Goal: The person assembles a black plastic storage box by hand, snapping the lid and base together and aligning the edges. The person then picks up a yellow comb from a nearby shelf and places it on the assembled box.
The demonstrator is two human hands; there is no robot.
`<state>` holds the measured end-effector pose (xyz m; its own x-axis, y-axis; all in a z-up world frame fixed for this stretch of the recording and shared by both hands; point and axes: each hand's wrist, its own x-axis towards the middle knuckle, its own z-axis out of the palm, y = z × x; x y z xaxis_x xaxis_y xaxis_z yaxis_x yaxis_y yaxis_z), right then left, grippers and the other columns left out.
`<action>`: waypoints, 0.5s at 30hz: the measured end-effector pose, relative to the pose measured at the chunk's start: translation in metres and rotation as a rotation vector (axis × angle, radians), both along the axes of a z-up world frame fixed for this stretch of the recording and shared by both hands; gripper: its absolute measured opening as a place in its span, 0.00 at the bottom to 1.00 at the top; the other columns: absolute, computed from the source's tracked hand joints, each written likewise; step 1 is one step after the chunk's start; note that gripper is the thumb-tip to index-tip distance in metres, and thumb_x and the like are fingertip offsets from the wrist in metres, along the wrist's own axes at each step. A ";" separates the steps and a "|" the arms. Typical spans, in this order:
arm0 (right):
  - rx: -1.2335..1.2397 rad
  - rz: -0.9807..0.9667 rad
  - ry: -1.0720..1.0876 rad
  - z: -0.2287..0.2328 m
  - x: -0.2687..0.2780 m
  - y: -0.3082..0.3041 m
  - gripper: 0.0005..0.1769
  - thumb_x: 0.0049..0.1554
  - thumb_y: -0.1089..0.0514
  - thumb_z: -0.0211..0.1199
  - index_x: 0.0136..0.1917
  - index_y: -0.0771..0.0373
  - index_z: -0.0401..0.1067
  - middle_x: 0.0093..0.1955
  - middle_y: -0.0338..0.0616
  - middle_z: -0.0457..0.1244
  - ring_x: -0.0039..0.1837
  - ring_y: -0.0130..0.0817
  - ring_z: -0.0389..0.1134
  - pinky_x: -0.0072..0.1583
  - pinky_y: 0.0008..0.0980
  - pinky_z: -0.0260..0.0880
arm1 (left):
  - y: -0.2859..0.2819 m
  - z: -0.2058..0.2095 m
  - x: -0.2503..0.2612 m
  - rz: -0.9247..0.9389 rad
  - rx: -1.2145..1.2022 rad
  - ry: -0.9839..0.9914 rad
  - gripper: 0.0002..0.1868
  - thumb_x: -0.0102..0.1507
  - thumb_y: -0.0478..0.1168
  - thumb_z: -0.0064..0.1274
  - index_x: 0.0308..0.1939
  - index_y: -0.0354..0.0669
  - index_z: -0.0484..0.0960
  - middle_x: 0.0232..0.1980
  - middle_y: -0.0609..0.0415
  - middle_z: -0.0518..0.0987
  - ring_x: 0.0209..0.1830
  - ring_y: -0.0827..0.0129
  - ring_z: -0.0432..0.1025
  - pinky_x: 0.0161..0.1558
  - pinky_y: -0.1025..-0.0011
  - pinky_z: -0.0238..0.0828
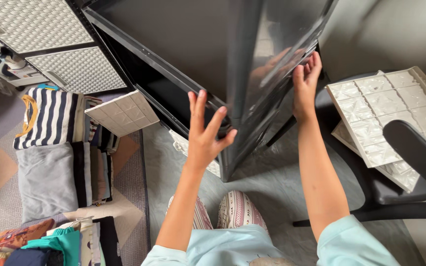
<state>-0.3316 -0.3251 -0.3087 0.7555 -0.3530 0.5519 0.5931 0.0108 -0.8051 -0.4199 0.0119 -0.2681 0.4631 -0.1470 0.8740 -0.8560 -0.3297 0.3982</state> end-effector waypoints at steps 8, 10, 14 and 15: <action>-0.029 -0.057 0.150 0.001 -0.024 0.040 0.40 0.60 0.43 0.72 0.75 0.63 0.58 0.64 0.41 0.62 0.67 0.30 0.62 0.68 0.30 0.64 | 0.067 -0.021 0.014 0.100 0.064 0.017 0.35 0.59 0.44 0.71 0.67 0.47 0.70 0.84 0.35 0.49 0.86 0.36 0.45 0.82 0.46 0.53; -0.009 -0.089 0.144 0.001 -0.032 0.067 0.43 0.57 0.42 0.73 0.75 0.62 0.57 0.66 0.42 0.60 0.67 0.30 0.62 0.67 0.30 0.66 | 0.089 -0.025 0.017 0.117 0.047 0.008 0.38 0.63 0.48 0.67 0.73 0.52 0.64 0.86 0.36 0.47 0.87 0.37 0.46 0.83 0.48 0.55; -0.037 -0.193 0.156 0.002 -0.050 0.119 0.45 0.54 0.40 0.75 0.74 0.61 0.57 0.68 0.40 0.55 0.69 0.32 0.60 0.65 0.33 0.67 | 0.128 -0.039 0.020 0.213 -0.025 0.002 0.45 0.68 0.61 0.56 0.82 0.57 0.51 0.87 0.42 0.47 0.85 0.42 0.52 0.80 0.54 0.61; -0.072 -0.229 0.169 0.002 -0.056 0.132 0.45 0.54 0.40 0.75 0.73 0.60 0.58 0.68 0.40 0.54 0.69 0.32 0.60 0.64 0.34 0.67 | 0.136 -0.044 0.020 0.255 -0.044 0.015 0.45 0.69 0.63 0.53 0.83 0.56 0.49 0.87 0.44 0.48 0.84 0.44 0.54 0.79 0.57 0.62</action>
<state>-0.3873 -0.1934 -0.3066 0.7444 -0.4889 0.4547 0.4307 -0.1688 -0.8866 -0.3996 0.1475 -0.3124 0.4933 0.0142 0.8697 -0.7411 -0.5166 0.4288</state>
